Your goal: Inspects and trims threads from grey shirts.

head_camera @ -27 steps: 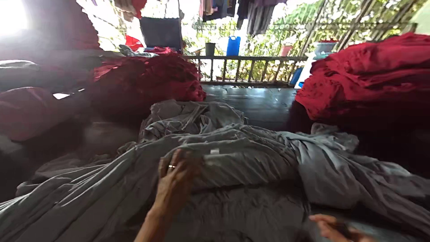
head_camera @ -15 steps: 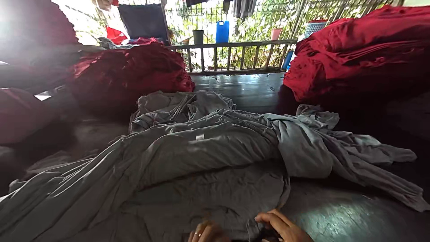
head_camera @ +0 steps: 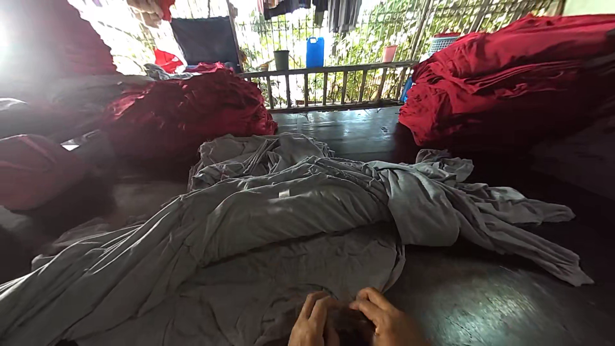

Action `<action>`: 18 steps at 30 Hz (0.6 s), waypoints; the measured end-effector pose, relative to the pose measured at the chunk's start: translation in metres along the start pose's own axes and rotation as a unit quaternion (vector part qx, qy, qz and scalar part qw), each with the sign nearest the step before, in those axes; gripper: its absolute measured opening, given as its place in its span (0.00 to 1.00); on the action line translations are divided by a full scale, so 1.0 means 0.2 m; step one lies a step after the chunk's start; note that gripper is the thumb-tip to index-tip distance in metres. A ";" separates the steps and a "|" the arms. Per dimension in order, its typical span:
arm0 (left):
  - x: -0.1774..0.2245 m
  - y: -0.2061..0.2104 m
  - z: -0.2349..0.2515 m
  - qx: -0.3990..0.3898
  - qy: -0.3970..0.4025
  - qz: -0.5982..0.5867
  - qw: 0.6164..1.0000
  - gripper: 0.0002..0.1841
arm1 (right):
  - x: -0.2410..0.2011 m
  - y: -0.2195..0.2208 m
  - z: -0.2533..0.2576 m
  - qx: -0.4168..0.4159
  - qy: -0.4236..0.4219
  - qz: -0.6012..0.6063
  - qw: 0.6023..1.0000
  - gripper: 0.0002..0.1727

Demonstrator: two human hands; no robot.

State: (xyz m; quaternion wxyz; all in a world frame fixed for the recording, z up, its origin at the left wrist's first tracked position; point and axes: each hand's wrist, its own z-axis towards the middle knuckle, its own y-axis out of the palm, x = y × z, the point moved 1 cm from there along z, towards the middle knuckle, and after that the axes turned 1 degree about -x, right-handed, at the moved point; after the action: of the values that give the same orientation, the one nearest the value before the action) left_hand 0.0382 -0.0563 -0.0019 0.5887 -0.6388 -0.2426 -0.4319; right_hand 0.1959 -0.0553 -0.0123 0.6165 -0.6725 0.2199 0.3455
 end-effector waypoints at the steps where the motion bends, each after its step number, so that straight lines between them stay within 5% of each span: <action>1: -0.01 0.01 -0.01 0.008 0.001 -0.005 1.000 0.13 | 0.00 0.01 -0.02 0.013 -0.005 -0.009 1.000 0.09; 7: -0.02 0.02 -0.01 -0.015 0.000 -0.009 1.000 0.14 | -0.01 -0.05 -0.05 0.082 0.028 0.133 0.987 0.10; 12: 0.01 0.03 0.02 -0.044 -0.005 0.052 0.998 0.16 | -0.08 -0.17 0.02 0.144 -0.035 0.224 0.963 0.11; 18: -0.02 0.05 0.01 -0.038 0.030 0.052 0.997 0.13 | -0.11 -0.28 -0.02 0.127 -0.041 0.324 0.937 0.03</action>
State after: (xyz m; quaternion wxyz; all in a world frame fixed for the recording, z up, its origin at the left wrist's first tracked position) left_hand 0.0444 -0.0550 -0.0109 0.5928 -0.6588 -0.1749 -0.4289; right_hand 0.2223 -0.0547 0.0427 0.5598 -0.4669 0.4423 0.5226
